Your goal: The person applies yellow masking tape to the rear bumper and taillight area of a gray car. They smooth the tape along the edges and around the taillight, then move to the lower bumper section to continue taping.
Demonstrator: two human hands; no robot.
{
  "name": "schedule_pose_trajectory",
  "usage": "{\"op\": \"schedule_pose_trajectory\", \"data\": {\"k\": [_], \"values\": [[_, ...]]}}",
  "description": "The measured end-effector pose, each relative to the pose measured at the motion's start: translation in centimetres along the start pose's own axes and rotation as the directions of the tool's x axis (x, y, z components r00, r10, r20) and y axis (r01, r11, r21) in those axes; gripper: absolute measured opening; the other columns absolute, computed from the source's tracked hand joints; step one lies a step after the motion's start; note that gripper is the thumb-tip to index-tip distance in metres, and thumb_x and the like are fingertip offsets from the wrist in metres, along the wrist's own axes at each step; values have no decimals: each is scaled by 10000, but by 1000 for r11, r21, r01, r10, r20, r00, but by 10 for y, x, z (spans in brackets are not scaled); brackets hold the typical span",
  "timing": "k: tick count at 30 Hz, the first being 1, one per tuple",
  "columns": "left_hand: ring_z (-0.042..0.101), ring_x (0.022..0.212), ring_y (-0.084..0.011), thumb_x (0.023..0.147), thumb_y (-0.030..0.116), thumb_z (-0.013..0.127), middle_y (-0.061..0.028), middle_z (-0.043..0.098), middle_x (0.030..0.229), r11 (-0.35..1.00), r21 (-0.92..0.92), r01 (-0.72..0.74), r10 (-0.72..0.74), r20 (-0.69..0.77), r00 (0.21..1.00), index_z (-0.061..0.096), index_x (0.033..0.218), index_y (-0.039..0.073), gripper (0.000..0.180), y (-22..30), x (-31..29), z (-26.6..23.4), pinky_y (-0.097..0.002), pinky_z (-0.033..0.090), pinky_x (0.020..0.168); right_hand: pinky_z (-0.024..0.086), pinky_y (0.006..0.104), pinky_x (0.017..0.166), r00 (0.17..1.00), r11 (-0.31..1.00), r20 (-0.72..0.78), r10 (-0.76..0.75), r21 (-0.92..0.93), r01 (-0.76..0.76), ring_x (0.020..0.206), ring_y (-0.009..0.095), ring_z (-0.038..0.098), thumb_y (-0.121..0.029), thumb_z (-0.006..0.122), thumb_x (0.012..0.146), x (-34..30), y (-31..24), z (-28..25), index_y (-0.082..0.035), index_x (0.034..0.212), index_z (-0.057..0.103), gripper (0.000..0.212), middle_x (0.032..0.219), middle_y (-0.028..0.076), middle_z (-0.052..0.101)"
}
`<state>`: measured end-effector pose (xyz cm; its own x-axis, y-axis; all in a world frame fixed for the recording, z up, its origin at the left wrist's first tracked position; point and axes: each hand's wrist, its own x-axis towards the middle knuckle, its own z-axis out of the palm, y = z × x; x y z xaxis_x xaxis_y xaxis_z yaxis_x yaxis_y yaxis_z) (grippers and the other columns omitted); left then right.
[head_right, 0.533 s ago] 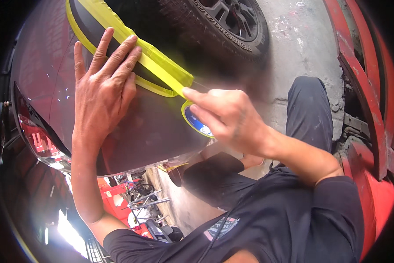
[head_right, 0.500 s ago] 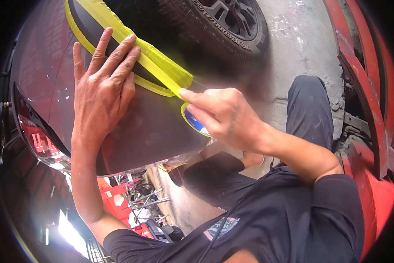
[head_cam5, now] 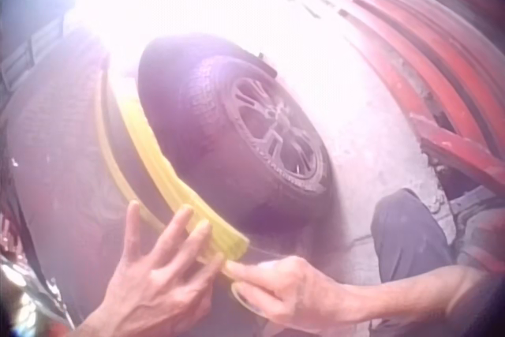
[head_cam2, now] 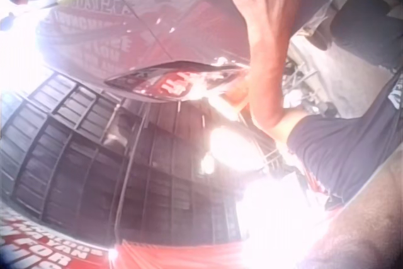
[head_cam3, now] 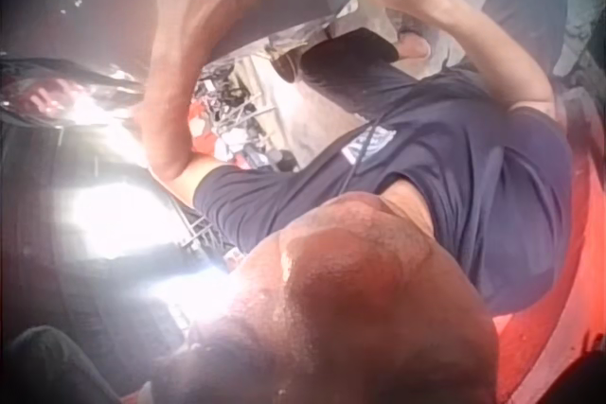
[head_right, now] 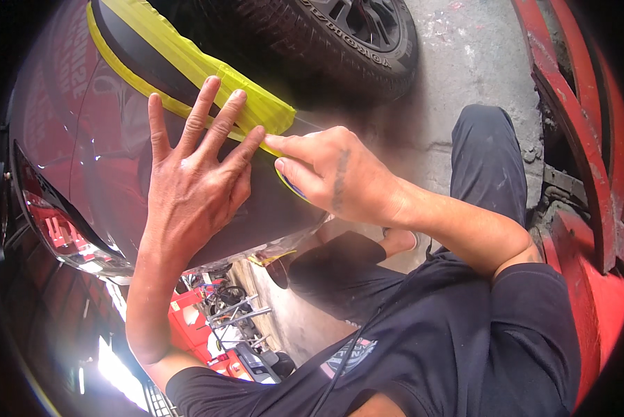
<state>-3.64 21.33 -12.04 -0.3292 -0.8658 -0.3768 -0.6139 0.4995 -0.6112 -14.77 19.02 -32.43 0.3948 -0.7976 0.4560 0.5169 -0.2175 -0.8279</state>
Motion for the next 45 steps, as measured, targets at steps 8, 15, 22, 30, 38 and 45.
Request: {"op": "schedule_pose_trajectory", "data": {"k": [8,15,22,30,38,45], "values": [[377,1578,-304,900,209,678,-134,607,1526,997,73,12,-12,1,1000,774,1290,185,403,11,-8,14,-736,29,1287,466,257,467,668,719,671,322,286,-634,493,58,562,-246,641,1054,7,-1,-16,30,1193,778,338,643,3,618],[360,1573,-285,938,211,697,-35,588,1548,996,29,78,-79,8,997,747,1341,138,413,11,-26,11,-714,68,1279,483,214,617,904,831,290,315,375,-410,692,16,575,-146,665,1027,-12,-11,-44,-23,1404,669,396,981,26,739],[710,883,-232,994,73,732,-125,729,1067,708,-674,210,-372,-102,923,746,1240,-17,262,22,-22,-9,-344,562,774,574,318,862,985,969,-2,-170,181,168,986,221,738,-36,722,965,-19,-4,-37,50,1392,614,449,1202,167,747],[675,896,-116,979,15,756,-67,697,1083,-85,-975,205,-545,218,810,772,1137,-27,165,47,-13,2,-246,548,799,572,429,738,839,834,26,-543,-95,543,815,332,731,-71,812,891,-4,-5,-29,36,1285,673,431,1028,204,751],[623,841,-132,950,-50,718,-53,645,911,355,-920,167,-592,-82,802,667,952,-18,60,13,3,-21,-271,509,776,607,448,861,909,905,-47,-413,-131,405,979,409,743,54,806,812,-17,-17,-11,43,1405,595,630,1176,251,722],[587,738,-125,981,47,696,-72,673,808,870,-442,217,-450,-535,715,716,1014,-1,61,-108,56,-57,-303,474,694,600,393,895,936,969,-251,-246,-26,248,1002,371,756,95,730,882,-3,-36,2,44,1415,589,554,1197,256,729]]}}
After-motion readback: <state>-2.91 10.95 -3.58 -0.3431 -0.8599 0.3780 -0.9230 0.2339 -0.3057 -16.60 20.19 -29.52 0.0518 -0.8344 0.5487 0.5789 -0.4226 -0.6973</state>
